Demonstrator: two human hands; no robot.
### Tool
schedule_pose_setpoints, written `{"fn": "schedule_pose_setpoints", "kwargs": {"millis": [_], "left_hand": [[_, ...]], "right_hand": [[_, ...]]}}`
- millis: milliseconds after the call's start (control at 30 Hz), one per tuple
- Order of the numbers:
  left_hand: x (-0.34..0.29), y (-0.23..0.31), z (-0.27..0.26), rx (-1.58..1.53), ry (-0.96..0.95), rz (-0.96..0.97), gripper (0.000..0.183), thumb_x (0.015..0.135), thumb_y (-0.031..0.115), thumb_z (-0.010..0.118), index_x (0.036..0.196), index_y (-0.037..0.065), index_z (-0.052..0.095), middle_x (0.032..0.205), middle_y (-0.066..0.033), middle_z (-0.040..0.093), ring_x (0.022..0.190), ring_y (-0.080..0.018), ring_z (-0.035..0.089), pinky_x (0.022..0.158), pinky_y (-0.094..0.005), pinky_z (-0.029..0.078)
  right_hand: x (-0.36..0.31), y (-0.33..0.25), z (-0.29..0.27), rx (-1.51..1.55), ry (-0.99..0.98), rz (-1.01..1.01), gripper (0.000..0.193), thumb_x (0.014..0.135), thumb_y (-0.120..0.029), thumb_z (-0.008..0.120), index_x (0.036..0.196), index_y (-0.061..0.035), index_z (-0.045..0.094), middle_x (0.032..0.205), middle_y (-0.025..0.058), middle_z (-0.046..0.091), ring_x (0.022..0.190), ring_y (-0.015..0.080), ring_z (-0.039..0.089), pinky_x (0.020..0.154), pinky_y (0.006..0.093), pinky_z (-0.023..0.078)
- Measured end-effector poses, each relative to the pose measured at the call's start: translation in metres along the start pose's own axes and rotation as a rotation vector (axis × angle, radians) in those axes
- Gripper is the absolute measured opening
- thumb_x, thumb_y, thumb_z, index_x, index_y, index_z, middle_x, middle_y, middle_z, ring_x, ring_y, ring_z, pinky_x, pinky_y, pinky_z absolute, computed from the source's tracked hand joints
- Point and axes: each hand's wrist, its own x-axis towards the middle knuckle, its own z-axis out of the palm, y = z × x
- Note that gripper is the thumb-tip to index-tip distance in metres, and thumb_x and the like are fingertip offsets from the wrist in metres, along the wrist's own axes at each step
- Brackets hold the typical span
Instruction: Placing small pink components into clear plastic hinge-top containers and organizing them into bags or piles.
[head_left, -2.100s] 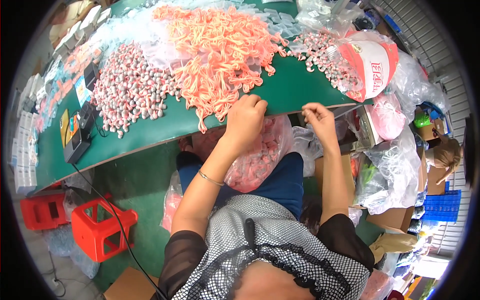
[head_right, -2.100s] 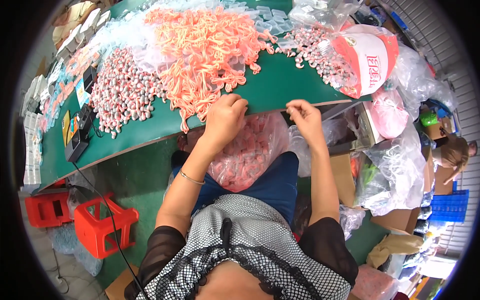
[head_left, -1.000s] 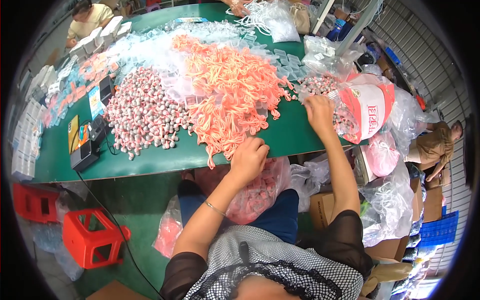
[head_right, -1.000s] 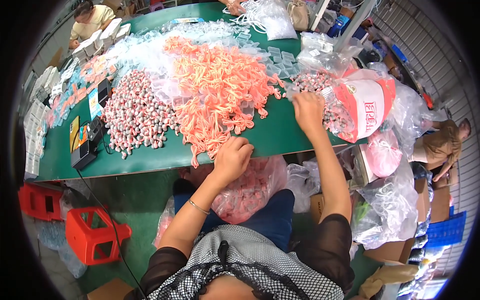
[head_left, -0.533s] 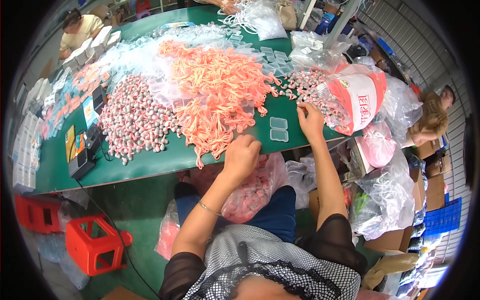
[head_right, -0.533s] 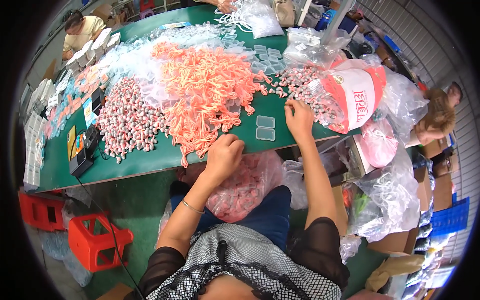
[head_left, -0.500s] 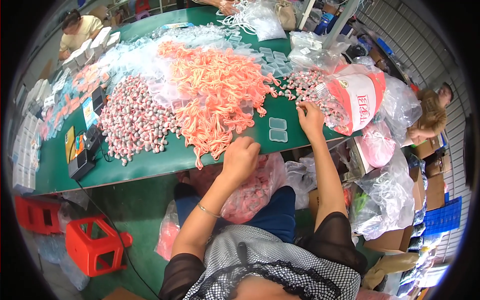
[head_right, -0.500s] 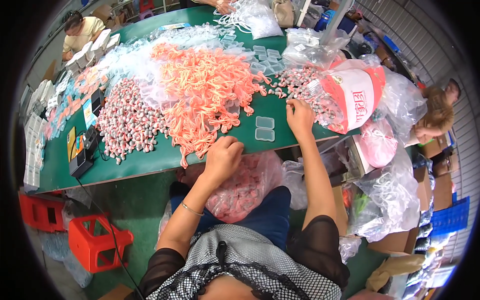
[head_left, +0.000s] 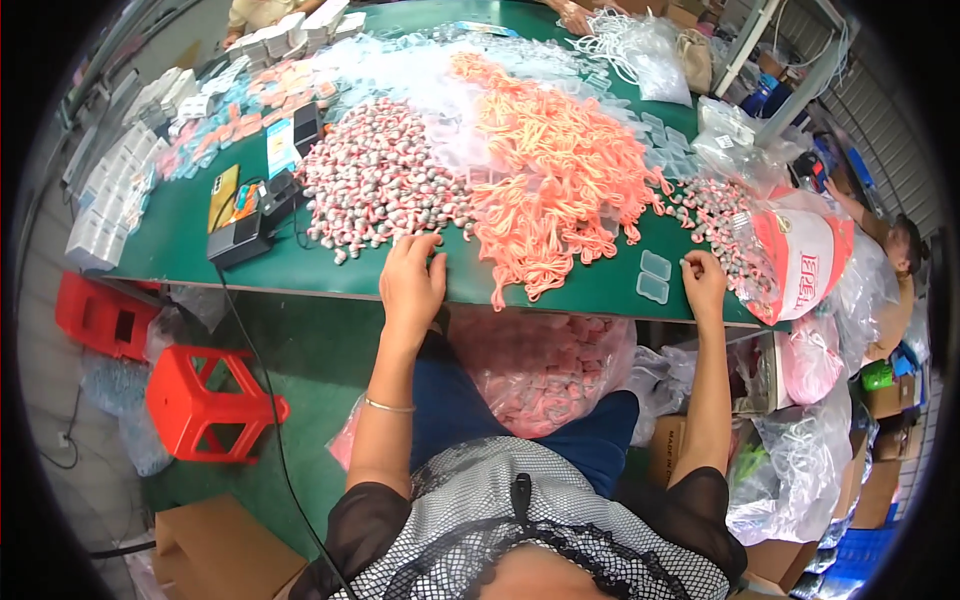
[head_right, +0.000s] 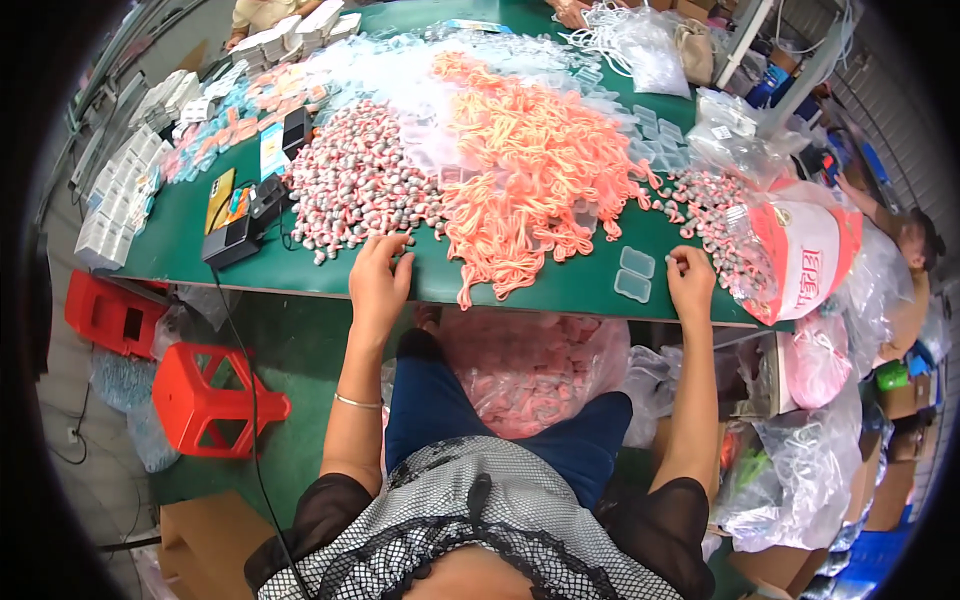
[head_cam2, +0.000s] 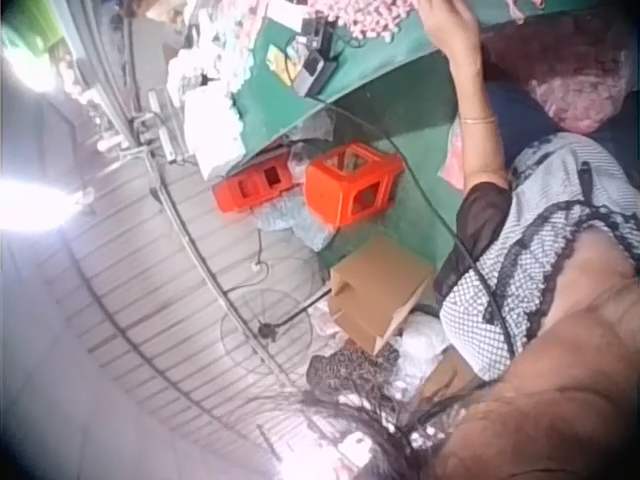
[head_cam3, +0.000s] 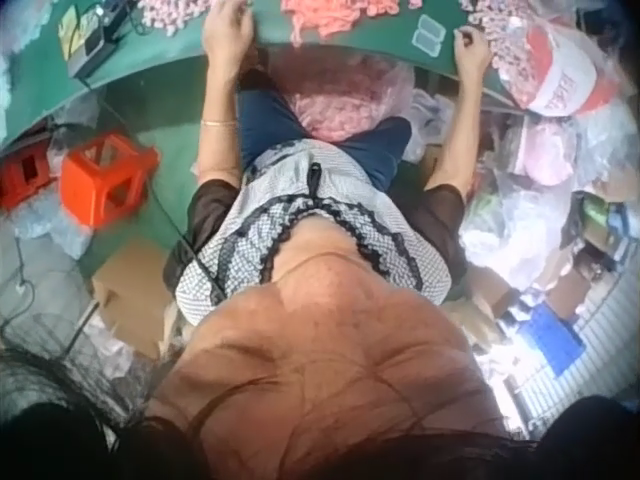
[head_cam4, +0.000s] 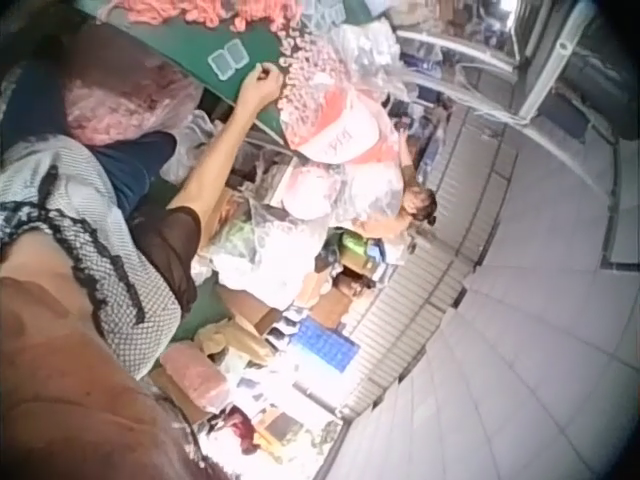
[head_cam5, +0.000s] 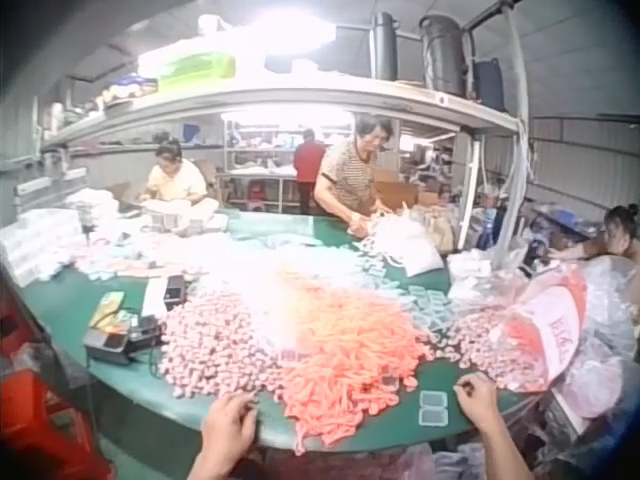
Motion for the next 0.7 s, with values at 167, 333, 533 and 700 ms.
{"fn": "schedule_pose_setpoints", "kwargs": {"millis": [167,333,533,700], "left_hand": [[0.013,-0.001,0.011,0.184,0.051,0.140,0.023,0.076,0.010,0.073,0.098,0.008,0.067,0.089,-0.0089,0.062,0.087,-0.0299,0.061,0.075,-0.0417,0.048],[0.035,-0.001,0.039,0.266,0.033,0.259,0.016,0.076,0.014,0.072,0.090,0.008,0.069,0.084,-0.0088,0.060,0.084,-0.0292,0.060,0.071,-0.0430,0.045],[0.031,0.000,0.036,0.195,0.008,0.185,0.009,0.078,0.010,0.067,0.086,0.006,0.065,0.081,-0.0132,0.062,0.078,-0.0342,0.063,0.067,-0.0460,0.049],[0.012,0.004,0.031,0.105,0.005,0.171,0.007,0.080,0.008,0.064,0.087,0.005,0.062,0.084,-0.0153,0.062,0.076,-0.0371,0.063,0.066,-0.0469,0.050]], "right_hand": [[-0.008,-0.003,0.004,-0.017,0.050,-0.074,0.011,0.079,0.001,0.069,0.088,-0.0013,0.064,0.082,0.0086,0.060,0.065,0.0172,0.058,0.062,0.0293,0.049],[-0.005,0.000,0.012,-0.089,0.085,0.021,0.010,0.080,-0.004,0.069,0.089,-0.0038,0.065,0.081,0.0082,0.060,0.070,0.0215,0.060,0.065,0.0341,0.049],[-0.012,-0.005,0.009,-0.211,0.083,-0.050,0.008,0.080,-0.006,0.069,0.088,-0.0069,0.066,0.080,0.0085,0.061,0.076,0.0259,0.062,0.068,0.0383,0.050],[-0.018,-0.016,0.008,-0.061,0.091,-0.038,0.008,0.079,-0.003,0.068,0.087,-0.0053,0.065,0.081,0.0102,0.062,0.075,0.0264,0.062,0.068,0.0364,0.049]]}}
